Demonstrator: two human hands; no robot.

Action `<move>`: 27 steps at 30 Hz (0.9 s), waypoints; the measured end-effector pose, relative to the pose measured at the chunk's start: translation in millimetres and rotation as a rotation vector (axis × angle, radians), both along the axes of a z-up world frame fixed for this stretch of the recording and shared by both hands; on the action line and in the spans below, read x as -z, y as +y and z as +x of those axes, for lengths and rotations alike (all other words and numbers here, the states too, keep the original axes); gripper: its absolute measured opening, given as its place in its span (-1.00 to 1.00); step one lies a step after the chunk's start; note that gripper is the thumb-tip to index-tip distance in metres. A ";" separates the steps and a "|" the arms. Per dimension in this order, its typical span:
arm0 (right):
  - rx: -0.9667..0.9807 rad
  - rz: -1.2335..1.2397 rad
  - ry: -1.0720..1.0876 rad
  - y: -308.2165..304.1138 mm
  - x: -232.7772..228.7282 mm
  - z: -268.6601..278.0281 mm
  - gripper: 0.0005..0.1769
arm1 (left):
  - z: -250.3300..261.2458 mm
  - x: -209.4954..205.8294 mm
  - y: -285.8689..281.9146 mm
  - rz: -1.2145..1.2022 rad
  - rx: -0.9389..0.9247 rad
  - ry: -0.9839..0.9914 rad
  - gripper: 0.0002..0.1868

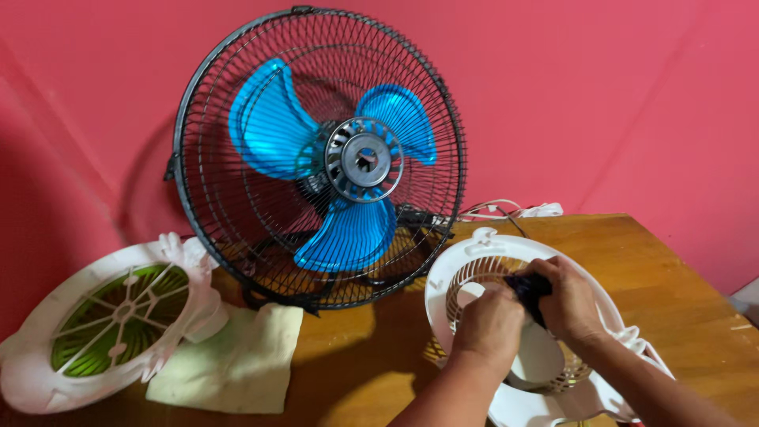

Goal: The person wipes the interior of a small white fan's rear grille with a dark cloth, then attaches the front grille and secures it by tightening screws with a screwdriver. The fan remains on the table after assembly.

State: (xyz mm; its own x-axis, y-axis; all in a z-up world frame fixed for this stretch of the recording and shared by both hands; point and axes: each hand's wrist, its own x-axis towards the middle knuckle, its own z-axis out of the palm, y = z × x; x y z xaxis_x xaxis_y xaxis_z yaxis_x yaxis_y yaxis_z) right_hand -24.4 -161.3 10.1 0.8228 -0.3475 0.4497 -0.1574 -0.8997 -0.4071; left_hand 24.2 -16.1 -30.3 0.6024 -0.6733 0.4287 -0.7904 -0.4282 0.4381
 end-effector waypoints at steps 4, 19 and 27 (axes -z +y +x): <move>0.046 -0.122 0.141 -14.0 -18.8 -0.3 -0.63 | 5.1 1.9 -6.2 0.041 0.008 -0.114 -0.81; -0.184 0.239 0.721 -81.9 0.9 43.4 -0.60 | -14.5 -54.4 16.1 0.141 -0.025 0.158 -0.76; -0.168 0.522 1.022 -80.6 -1.8 8.6 -0.80 | -1.7 -31.1 1.9 0.130 0.034 0.056 -0.82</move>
